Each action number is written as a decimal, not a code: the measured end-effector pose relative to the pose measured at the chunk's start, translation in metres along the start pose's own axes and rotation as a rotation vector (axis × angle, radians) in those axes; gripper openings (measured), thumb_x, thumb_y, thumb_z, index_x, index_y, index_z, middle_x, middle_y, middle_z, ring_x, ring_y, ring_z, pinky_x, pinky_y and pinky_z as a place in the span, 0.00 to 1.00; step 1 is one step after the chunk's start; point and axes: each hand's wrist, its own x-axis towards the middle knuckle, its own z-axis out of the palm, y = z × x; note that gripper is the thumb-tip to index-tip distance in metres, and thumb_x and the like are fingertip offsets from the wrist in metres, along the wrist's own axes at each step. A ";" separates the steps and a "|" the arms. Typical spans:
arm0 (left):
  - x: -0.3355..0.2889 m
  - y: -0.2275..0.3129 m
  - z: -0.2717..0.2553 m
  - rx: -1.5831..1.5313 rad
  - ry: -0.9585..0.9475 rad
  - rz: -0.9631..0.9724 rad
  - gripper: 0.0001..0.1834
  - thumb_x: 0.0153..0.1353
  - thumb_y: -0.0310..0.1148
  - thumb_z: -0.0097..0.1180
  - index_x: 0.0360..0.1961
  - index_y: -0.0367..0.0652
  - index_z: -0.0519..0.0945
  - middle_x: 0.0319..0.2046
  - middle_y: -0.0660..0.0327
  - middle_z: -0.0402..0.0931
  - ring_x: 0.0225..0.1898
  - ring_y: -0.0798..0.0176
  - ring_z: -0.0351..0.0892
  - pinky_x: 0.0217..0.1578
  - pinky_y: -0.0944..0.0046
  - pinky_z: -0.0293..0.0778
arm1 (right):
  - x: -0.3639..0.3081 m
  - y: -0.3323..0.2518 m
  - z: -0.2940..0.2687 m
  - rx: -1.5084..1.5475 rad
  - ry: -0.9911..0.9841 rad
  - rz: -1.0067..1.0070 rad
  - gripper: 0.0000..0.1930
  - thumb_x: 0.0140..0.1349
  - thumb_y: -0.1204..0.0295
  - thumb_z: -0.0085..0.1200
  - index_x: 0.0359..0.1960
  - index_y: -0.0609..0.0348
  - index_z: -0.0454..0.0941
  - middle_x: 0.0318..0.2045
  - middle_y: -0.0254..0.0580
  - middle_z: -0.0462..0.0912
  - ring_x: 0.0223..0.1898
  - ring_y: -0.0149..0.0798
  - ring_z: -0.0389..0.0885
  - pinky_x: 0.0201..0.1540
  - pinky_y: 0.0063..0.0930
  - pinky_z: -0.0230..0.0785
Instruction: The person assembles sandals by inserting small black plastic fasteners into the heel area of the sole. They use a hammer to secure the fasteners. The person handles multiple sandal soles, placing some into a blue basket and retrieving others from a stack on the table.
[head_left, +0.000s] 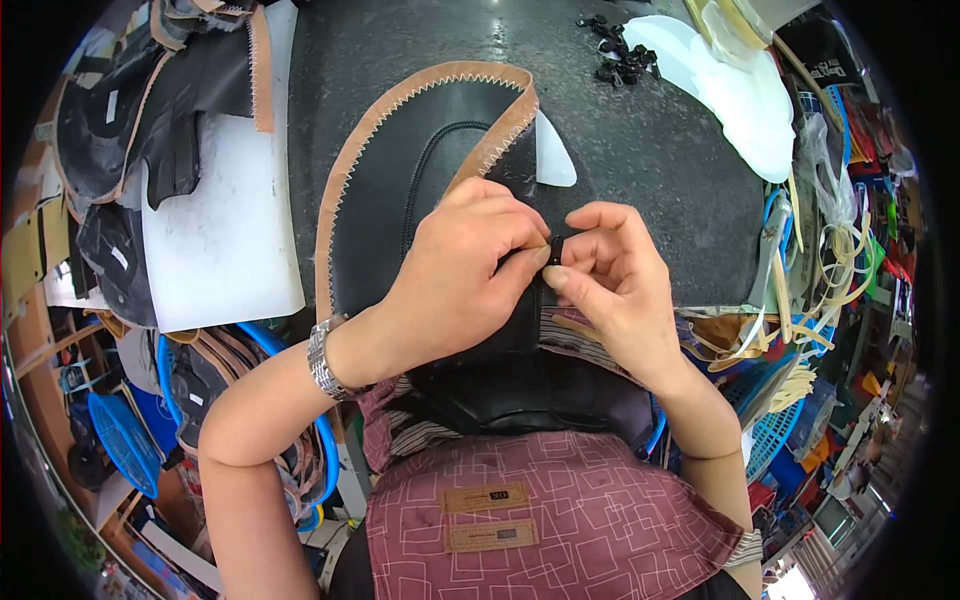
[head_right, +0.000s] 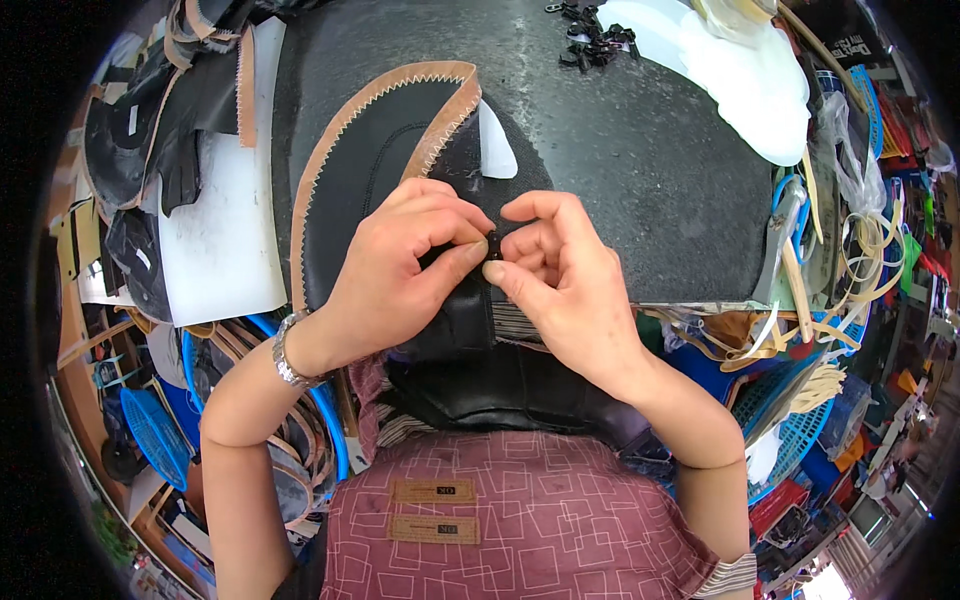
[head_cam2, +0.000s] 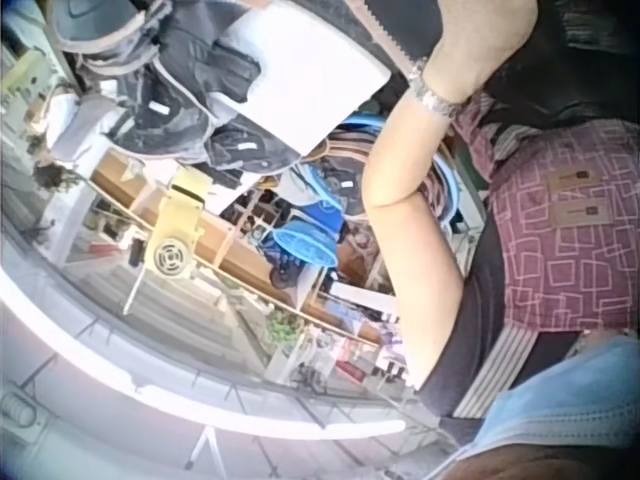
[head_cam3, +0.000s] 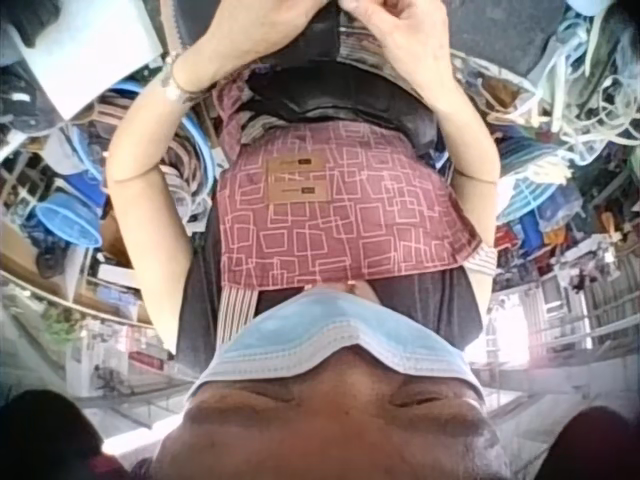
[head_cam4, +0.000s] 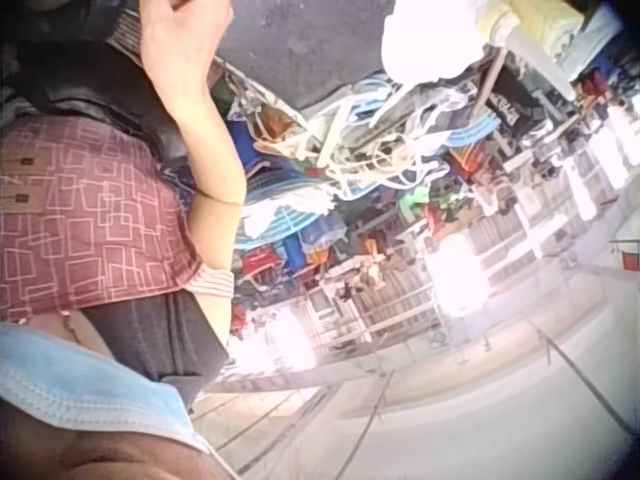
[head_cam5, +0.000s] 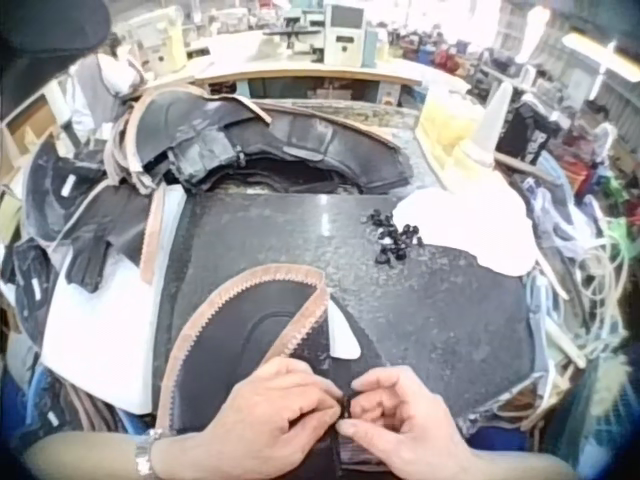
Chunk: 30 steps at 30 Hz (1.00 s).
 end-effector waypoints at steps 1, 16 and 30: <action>-0.001 -0.002 0.000 0.004 0.004 0.010 0.03 0.51 0.24 0.59 0.27 0.37 0.78 0.31 0.61 0.78 0.38 0.59 0.74 0.40 0.63 0.70 | -0.001 -0.001 0.002 0.073 0.011 0.059 0.15 0.54 0.79 0.58 0.44 0.61 0.73 0.30 0.43 0.78 0.28 0.34 0.79 0.30 0.23 0.72; 0.001 0.005 0.021 0.262 0.031 0.020 0.04 0.47 0.34 0.64 0.24 0.48 0.82 0.29 0.68 0.73 0.42 0.62 0.68 0.46 0.59 0.59 | -0.037 0.061 0.023 -0.712 -0.628 -0.137 0.30 0.49 0.54 0.61 0.45 0.68 0.72 0.41 0.55 0.75 0.44 0.57 0.72 0.49 0.43 0.66; 0.005 0.008 -0.008 -0.137 -0.087 -0.270 0.03 0.53 0.28 0.59 0.27 0.39 0.80 0.25 0.65 0.75 0.34 0.69 0.71 0.39 0.67 0.66 | -0.056 0.005 -0.071 -0.344 0.110 -0.266 0.19 0.45 0.75 0.64 0.40 0.62 0.71 0.36 0.38 0.77 0.38 0.30 0.75 0.40 0.25 0.68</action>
